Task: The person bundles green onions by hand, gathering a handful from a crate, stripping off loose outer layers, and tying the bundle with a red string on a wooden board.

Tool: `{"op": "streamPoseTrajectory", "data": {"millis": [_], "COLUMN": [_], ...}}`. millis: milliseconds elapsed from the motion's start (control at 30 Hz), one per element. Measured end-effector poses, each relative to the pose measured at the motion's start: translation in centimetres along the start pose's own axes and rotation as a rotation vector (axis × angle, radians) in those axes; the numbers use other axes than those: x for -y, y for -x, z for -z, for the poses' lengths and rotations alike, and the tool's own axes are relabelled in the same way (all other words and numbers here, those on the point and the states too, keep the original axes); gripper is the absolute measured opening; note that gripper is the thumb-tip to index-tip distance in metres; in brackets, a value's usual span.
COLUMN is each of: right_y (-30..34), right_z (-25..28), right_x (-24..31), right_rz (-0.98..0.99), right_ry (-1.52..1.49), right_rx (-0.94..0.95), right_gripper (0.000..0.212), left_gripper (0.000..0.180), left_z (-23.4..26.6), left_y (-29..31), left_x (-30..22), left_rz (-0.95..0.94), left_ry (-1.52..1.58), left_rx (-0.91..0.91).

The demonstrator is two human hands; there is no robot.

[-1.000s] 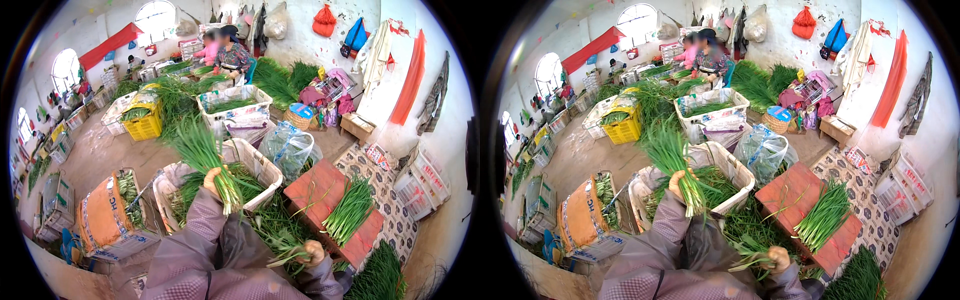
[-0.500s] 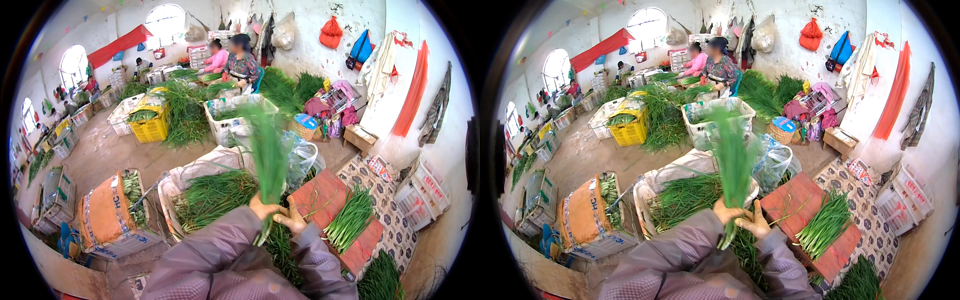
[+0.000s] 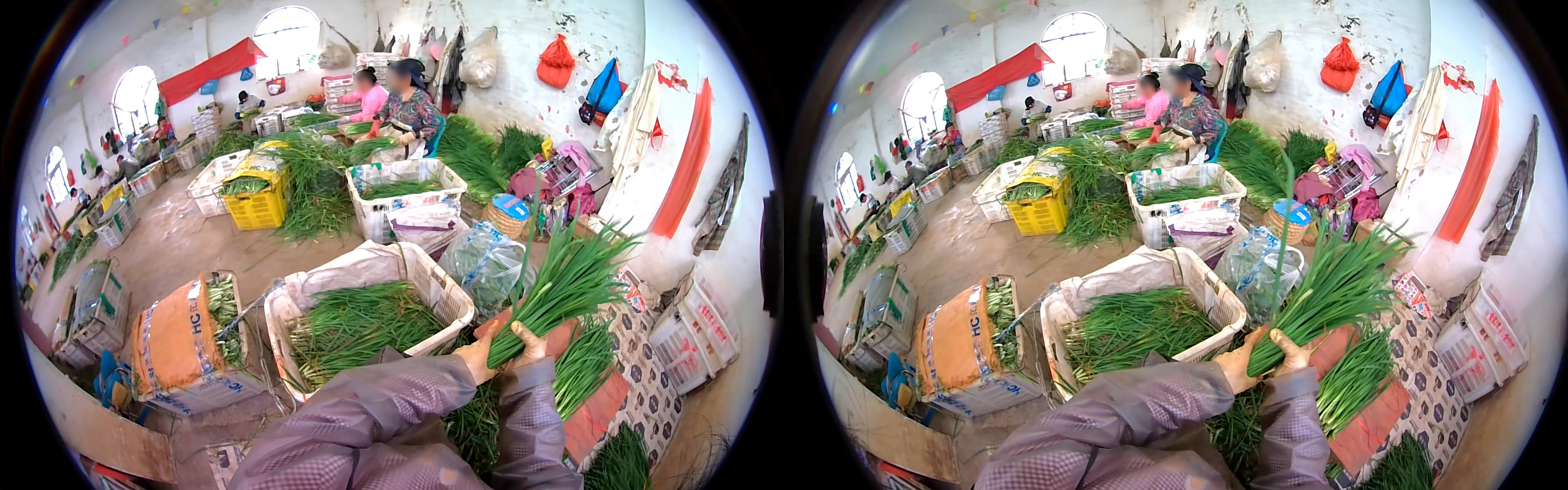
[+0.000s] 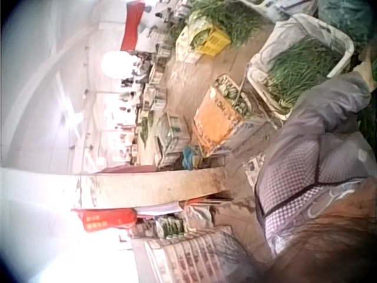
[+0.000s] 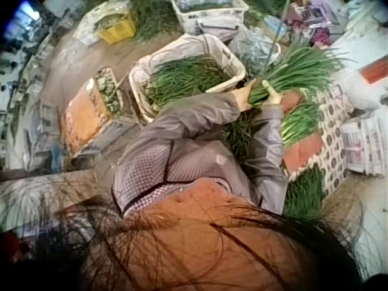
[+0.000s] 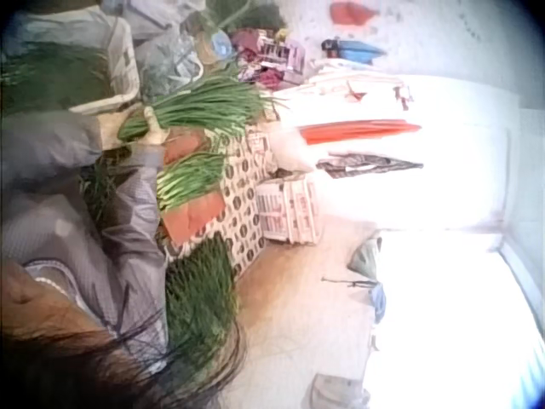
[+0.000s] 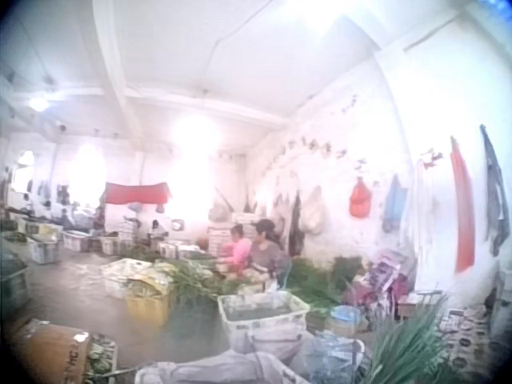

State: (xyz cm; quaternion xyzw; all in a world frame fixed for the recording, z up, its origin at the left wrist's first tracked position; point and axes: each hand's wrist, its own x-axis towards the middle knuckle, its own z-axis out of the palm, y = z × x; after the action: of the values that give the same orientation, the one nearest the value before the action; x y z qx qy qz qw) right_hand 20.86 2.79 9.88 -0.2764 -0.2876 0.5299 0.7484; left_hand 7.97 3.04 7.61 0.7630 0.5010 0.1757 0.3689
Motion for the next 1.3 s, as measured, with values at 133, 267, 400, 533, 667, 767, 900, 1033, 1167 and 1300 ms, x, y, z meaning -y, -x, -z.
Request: {"op": "streamPoseTrajectory", "data": {"millis": [133,267,400,533,667,767,900,1033,1167,1300], "right_y": [-2.4,-5.3,-9.5,-8.9,-6.2,-6.5,-6.1,-5.0,-0.2,3.4], "right_z": [-0.5,-0.1,5.9,8.8,11.9,11.0,8.3,4.6,0.8,3.9], "right_x": [4.5,8.5,10.5,8.1,7.9,8.5,8.5,4.6,2.1,-3.7], "right_rz": [0.194,0.249,0.252,0.094,-0.015,-0.049,-0.099,-0.373,-0.614,-0.660], "right_ry": [0.207,0.367,0.645,0.817,0.850,0.824,0.746,0.571,0.288,0.607], "right_rx": [0.107,0.146,0.241,0.275,0.281,0.292,0.364,0.605,0.663,0.951], "right_gripper": [0.055,0.057,0.053,0.051,0.049,0.048,0.046,0.048,0.049,0.049], "left_gripper": [0.113,0.118,0.093,0.081,0.070,0.062,0.070,0.080,0.061,0.040], "left_z": [4.6,7.6,5.8,0.3,-3.1,-2.5,3.0,5.3,6.6,10.1], "left_y": [-0.8,-5.4,-10.5,-15.8,-17.7,-17.7,-11.9,-7.4,-1.9,2.7], "left_x": [-5.2,-10.7,-13.3,-8.0,-5.6,-5.9,-8.8,-6.3,-3.6,0.1], "left_rz": [-0.617,-0.806,-0.969,-0.643,-0.418,-0.396,-0.340,-0.635,-0.338,-0.149], "left_ry": [0.089,0.602,0.655,0.187,0.026,0.087,0.410,0.917,1.180,1.358], "left_rx": [-0.159,0.015,0.101,0.073,0.117,0.136,0.437,0.494,0.323,0.003]}}
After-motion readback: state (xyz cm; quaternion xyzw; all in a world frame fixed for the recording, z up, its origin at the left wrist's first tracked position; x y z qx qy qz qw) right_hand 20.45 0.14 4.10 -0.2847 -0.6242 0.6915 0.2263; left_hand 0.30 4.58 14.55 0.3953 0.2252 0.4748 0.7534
